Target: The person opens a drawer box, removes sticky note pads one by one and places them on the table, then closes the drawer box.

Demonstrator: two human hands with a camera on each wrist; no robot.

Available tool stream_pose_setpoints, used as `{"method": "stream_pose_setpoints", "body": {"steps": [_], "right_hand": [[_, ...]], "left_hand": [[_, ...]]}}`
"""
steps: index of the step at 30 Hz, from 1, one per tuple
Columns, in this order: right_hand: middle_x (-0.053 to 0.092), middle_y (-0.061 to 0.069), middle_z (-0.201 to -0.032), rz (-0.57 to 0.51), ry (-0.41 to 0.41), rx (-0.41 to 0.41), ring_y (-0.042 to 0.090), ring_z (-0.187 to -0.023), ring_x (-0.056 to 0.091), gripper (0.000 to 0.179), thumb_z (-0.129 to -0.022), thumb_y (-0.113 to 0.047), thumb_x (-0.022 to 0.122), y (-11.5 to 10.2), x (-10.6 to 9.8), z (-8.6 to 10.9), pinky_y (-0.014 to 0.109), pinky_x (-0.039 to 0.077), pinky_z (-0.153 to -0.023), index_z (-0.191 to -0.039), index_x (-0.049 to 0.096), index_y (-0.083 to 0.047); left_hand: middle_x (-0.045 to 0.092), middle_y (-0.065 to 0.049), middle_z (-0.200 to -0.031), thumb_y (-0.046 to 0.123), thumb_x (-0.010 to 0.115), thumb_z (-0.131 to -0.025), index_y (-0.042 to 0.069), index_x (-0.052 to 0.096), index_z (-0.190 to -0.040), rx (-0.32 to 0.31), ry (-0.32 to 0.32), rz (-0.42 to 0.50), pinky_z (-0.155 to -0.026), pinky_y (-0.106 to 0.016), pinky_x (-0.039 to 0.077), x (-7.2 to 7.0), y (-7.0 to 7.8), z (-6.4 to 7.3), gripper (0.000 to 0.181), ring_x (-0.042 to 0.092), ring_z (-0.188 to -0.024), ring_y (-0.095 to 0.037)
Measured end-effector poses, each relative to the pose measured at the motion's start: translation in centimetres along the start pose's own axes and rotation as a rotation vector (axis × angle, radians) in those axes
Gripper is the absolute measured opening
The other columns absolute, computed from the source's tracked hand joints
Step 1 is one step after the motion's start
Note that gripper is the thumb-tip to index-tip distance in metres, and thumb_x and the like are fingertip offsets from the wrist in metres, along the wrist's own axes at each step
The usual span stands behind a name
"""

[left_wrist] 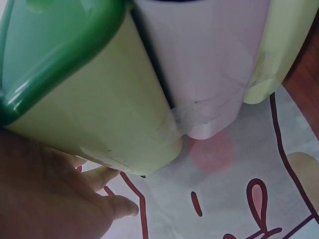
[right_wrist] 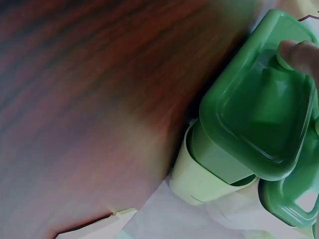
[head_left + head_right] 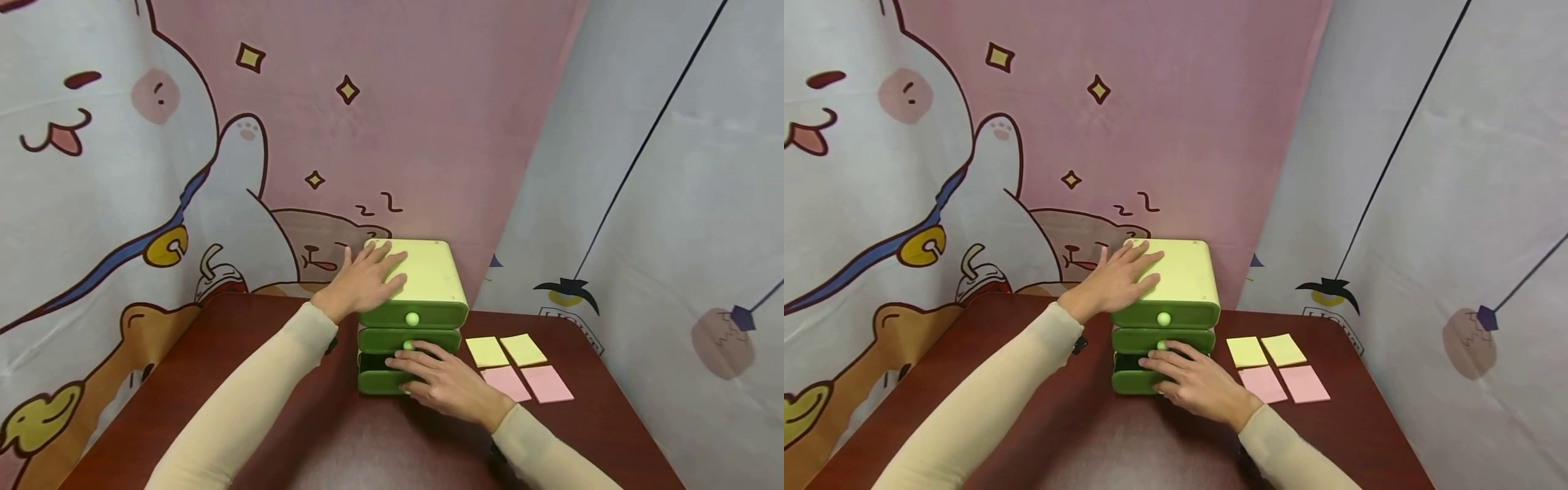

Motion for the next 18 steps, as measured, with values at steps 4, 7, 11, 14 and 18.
{"method": "stream_pose_setpoints", "body": {"steps": [4, 7, 11, 14, 18], "right_hand": [[0.070, 0.002, -0.166, 0.019, -0.019, 0.000, 0.023, -0.157, 0.065, 0.020, -0.097, -0.029, 0.099, 0.30, 0.30, -0.10, 0.050, 0.050, -0.135, -0.113, 0.088, -0.027], [0.068, 0.001, -0.168, 0.047, -0.036, -0.001, 0.022, -0.158, 0.064, 0.019, -0.098, -0.030, 0.097, 0.51, 0.59, -0.17, 0.050, 0.049, -0.136, -0.115, 0.088, -0.027], [0.067, 0.001, -0.169, 0.073, -0.044, 0.000, 0.022, -0.159, 0.063, 0.020, -0.098, -0.031, 0.097, 0.71, 0.77, -0.21, 0.049, 0.049, -0.136, -0.116, 0.088, -0.027], [0.068, 0.003, -0.168, 0.083, -0.043, 0.001, 0.024, -0.158, 0.064, 0.020, -0.098, -0.031, 0.097, 0.75, 0.80, -0.22, 0.050, 0.049, -0.136, -0.116, 0.088, -0.027], [0.067, 0.004, -0.169, 0.094, -0.053, 0.017, 0.025, -0.158, 0.064, 0.020, -0.100, -0.030, 0.095, 0.77, 0.86, -0.23, 0.049, 0.050, -0.136, -0.119, 0.089, -0.026]], "left_hand": [[0.019, -0.008, -0.198, 0.064, 0.032, -0.122, 0.035, 0.032, -0.186, -0.001, -0.004, -0.003, -0.144, -0.081, -0.002, -0.05, -0.04, -0.05, 0.070, 0.009, -0.186, -0.042], [0.020, -0.008, -0.198, 0.064, 0.033, -0.122, 0.035, 0.033, -0.186, -0.001, -0.004, -0.008, -0.145, -0.080, -0.003, -0.11, -0.10, -0.12, 0.070, 0.009, -0.186, -0.042], [0.021, -0.008, -0.198, 0.064, 0.033, -0.122, 0.034, 0.034, -0.186, 0.000, -0.002, -0.013, -0.145, -0.080, -0.002, -0.21, -0.09, -0.17, 0.070, 0.009, -0.186, -0.042], [0.021, -0.008, -0.198, 0.065, 0.033, -0.122, 0.035, 0.034, -0.186, -0.001, -0.004, -0.014, -0.145, -0.080, -0.001, -0.20, -0.06, -0.14, 0.071, 0.010, -0.186, -0.042], [0.020, -0.007, -0.198, 0.064, 0.033, -0.122, 0.035, 0.033, -0.186, -0.004, -0.006, -0.005, -0.145, -0.080, -0.001, -0.11, -0.05, -0.07, 0.070, 0.010, -0.186, -0.041]]}}
Point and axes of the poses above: each hand's wrist, its own z-axis away from the middle knuckle, its own x-axis out of the palm, y = z × x, the point moved 5 cm from there along -z, towards the middle knuckle
